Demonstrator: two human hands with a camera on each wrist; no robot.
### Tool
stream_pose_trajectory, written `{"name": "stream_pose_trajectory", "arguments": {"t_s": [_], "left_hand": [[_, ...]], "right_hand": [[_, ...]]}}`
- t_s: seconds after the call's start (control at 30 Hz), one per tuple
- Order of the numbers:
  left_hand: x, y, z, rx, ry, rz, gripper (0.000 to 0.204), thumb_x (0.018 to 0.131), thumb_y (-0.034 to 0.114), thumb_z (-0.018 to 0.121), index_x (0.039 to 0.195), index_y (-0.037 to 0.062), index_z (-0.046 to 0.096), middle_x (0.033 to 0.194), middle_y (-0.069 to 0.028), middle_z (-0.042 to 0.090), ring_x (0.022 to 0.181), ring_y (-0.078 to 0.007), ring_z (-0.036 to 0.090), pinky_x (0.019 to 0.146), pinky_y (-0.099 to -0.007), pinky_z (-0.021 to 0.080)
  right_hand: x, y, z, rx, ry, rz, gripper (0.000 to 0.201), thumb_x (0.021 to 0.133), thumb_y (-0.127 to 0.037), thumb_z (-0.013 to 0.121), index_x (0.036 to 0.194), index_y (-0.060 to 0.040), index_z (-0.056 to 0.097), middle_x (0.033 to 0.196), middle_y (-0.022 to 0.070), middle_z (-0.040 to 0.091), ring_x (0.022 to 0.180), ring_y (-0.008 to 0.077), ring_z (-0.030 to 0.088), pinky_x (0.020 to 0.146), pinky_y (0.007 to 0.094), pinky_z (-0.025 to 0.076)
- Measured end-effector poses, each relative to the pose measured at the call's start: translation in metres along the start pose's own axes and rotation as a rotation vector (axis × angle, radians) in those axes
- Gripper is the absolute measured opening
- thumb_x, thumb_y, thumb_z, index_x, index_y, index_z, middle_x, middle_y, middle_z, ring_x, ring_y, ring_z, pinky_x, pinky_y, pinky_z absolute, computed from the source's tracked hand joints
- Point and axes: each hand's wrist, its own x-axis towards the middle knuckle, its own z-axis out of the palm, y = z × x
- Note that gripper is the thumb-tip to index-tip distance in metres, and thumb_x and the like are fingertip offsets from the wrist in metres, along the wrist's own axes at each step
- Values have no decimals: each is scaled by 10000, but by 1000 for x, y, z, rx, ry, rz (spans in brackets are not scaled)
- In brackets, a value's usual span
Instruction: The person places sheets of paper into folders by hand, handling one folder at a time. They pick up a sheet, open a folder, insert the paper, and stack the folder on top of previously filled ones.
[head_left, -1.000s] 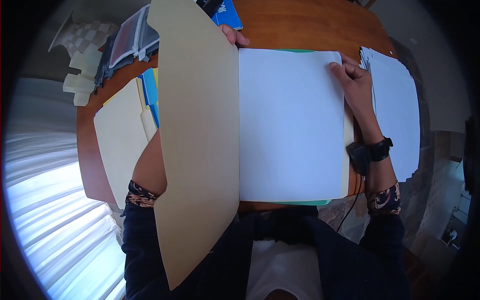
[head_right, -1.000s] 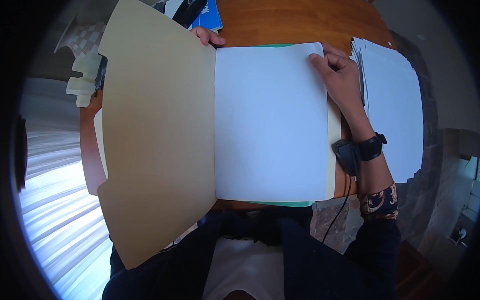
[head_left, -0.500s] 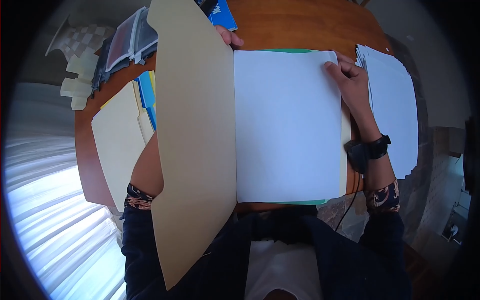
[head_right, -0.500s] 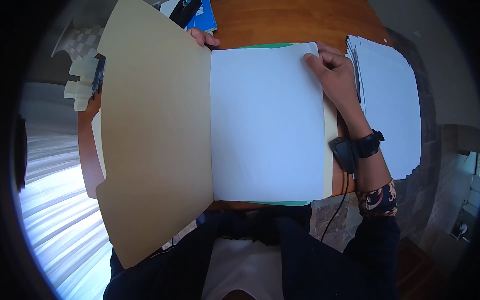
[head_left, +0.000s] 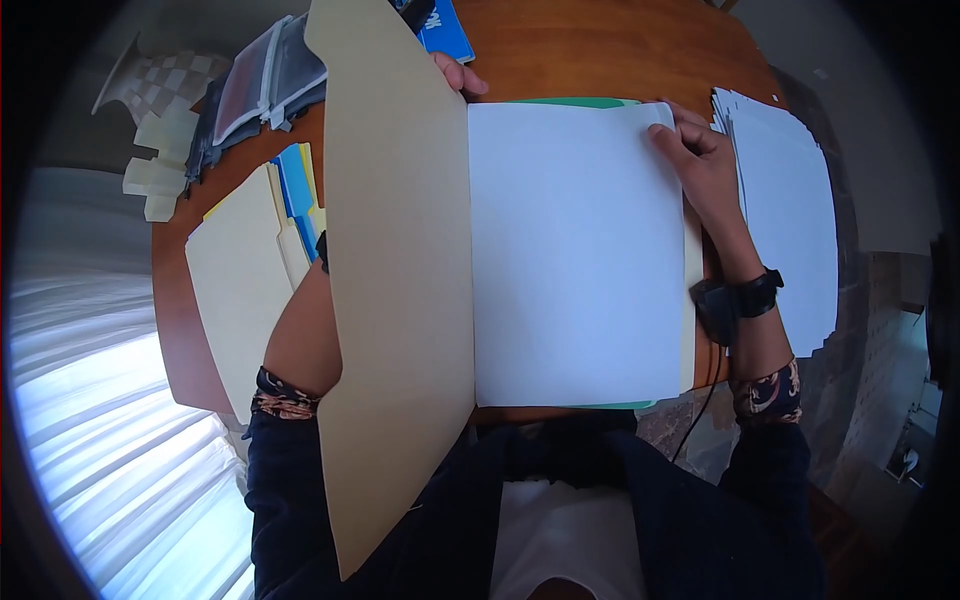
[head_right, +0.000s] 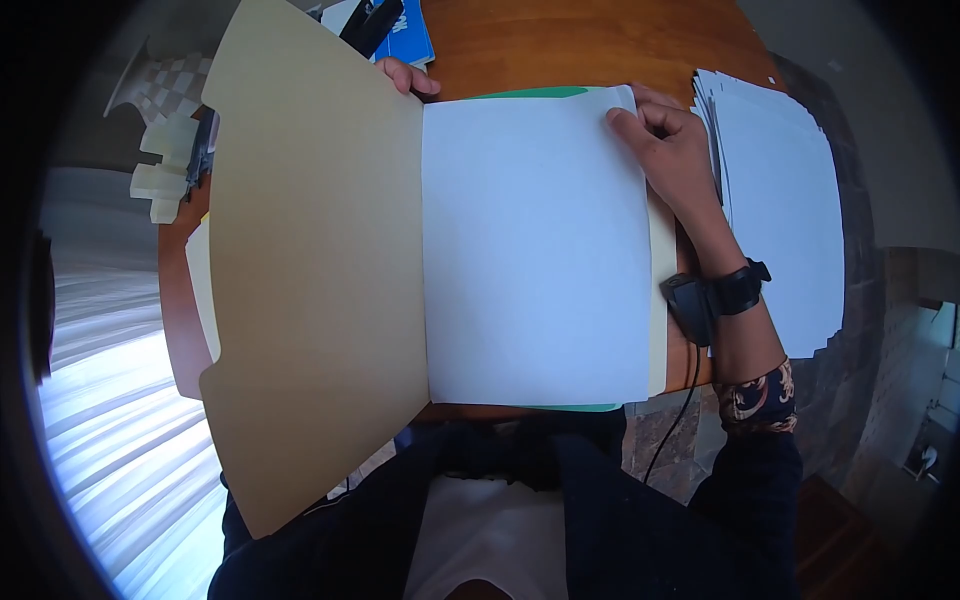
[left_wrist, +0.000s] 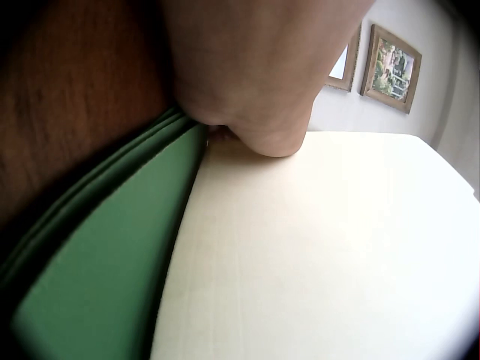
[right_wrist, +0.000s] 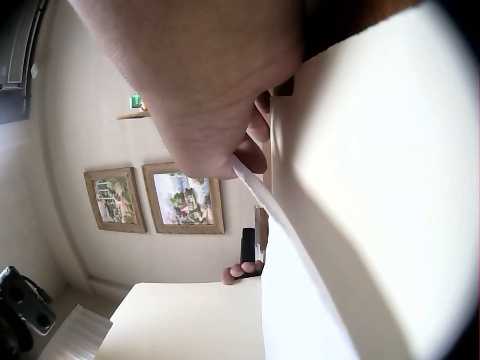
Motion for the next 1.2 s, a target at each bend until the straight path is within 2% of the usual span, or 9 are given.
{"name": "stream_pose_trajectory", "arguments": {"t_s": [0.03, 0.13, 0.23, 0.33, 0.57, 0.77, 0.87, 0.93, 1.2], "left_hand": [[-1, 1, 1, -119, 185, -45, 236, 1015, 311, 502, 1051, 79, 535, 1228, -134, 544, 1280, -253, 503, 990, -436, 526], [-32, 23, 75, 374, -347, -34, 232, 1014, 305, 506, 1034, 76, 538, 1207, -130, 558, 1261, -251, 521, 987, -441, 528], [-22, 2, 48, 349, -244, 232, 233, 1011, 309, 512, 1028, 78, 538, 1197, -127, 567, 1263, -258, 519, 983, -447, 529], [0, 8, 12, 444, -597, 217, 224, 1004, 303, 523, 1025, 80, 542, 1206, -123, 567, 1271, -257, 515, 982, -444, 529], [-41, -9, 110, 448, 7, 476, 205, 997, 284, 582, 981, 80, 584, 976, -79, 629, 966, -206, 625, 853, -336, 513], [-38, -9, 128, 439, 189, 432, 206, 993, 270, 591, 893, 90, 578, 880, -90, 635, 870, -170, 600, 781, -305, 489], [-29, -8, 123, 597, 157, 462, 118, 956, 116, 566, 870, 44, 605, 807, -86, 638, 769, -148, 595, 728, -292, 479], [-25, -17, 128, 954, 378, 635, 132, 861, -37, 495, 873, -11, 624, 753, -86, 640, 694, -139, 589, 682, -282, 471], [-29, -13, 147, 1160, 447, 508, 289, 764, -138, 405, 939, -32, 609, 832, -91, 656, 814, -169, 673, 790, -282, 518]], "right_hand": [[0, 0, 0, 5, 0, 1, 259, 873, -180, 709, 759, 52, 704, 1255, 197, 643, 1290, 284, 525, 986, 351, 430], [-1, -2, 1, -4, 6, 3, 260, 874, -180, 706, 760, 54, 702, 1258, 197, 643, 1284, 282, 529, 986, 352, 431], [-2, -3, 0, -24, 25, 5, 263, 873, -180, 705, 761, 58, 701, 1263, 195, 643, 1274, 284, 537, 982, 356, 437], [-3, -7, 2, -35, 47, 2, 271, 878, -190, 702, 767, 58, 702, 1242, 182, 656, 1226, 268, 570, 966, 347, 449], [-1, -15, -1, 57, 111, 48, 264, 945, -221, 643, 1041, 18, 699, 1095, 89, 709, 1013, 151, 655, 932, 278, 476], [5, -5, -5, 235, 190, -10, 272, 977, -202, 600, 1111, 23, 673, 1069, 83, 707, 1007, 157, 662, 949, 293, 488], [5, -8, -7, 368, 186, 25, 279, 984, -202, 592, 1114, 34, 667, 1088, 99, 702, 1030, 169, 661, 945, 299, 500], [5, -9, -8, 465, 189, 59, 286, 987, -207, 590, 1115, 38, 664, 1093, 106, 700, 1041, 174, 658, 940, 305, 506], [5, -9, -13, 505, 213, 118, 324, 1001, -254, 559, 1103, 38, 656, 1121, 132, 686, 1083, 212, 650, 915, 334, 521]]}}
